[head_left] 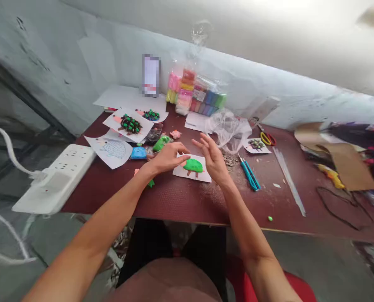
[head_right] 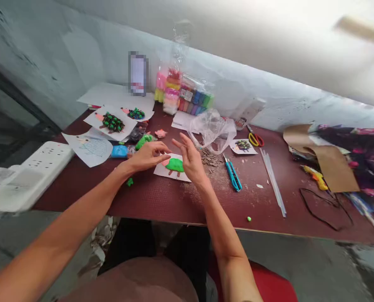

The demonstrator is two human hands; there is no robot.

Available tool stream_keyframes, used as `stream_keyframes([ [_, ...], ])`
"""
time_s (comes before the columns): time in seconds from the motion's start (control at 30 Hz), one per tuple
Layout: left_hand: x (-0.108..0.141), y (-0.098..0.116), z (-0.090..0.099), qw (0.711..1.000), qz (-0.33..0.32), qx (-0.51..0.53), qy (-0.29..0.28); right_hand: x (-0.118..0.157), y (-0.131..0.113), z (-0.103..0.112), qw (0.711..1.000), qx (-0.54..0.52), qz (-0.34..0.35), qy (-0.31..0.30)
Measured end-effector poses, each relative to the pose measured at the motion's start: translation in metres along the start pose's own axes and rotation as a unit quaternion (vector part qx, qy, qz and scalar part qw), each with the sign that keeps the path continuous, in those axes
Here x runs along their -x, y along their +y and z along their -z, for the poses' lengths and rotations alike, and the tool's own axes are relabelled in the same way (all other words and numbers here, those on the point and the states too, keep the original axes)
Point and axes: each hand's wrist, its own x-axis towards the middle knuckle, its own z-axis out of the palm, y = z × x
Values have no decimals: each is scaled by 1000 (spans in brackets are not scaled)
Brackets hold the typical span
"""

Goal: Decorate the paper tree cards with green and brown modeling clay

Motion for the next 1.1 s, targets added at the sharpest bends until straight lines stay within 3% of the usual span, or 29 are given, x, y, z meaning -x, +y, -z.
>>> stream_keyframes([
  [0.17,-2,0,-9,989,18,146,-25,-9,-12,-27,999,-23,-7,-43],
  [0.37,-3,6,-4,981,48,186,12,-12,-8,-27,999,-22,-31,7],
  [0.53,-3,7,-2,987,60,149,26,-10,3,-10,996,11,-79,29],
  [0.77,-2,-1,-6,994,48,99,-1,-3,11,-11,984,-55,-170,29],
  [0.9,-3,-10,-1,999,22,-27,18,-4,16,-9,979,57,-189,42],
  [1.1,1,-12,3,985,-1,-154,-76,-2,9,-14,946,192,-260,-12],
])
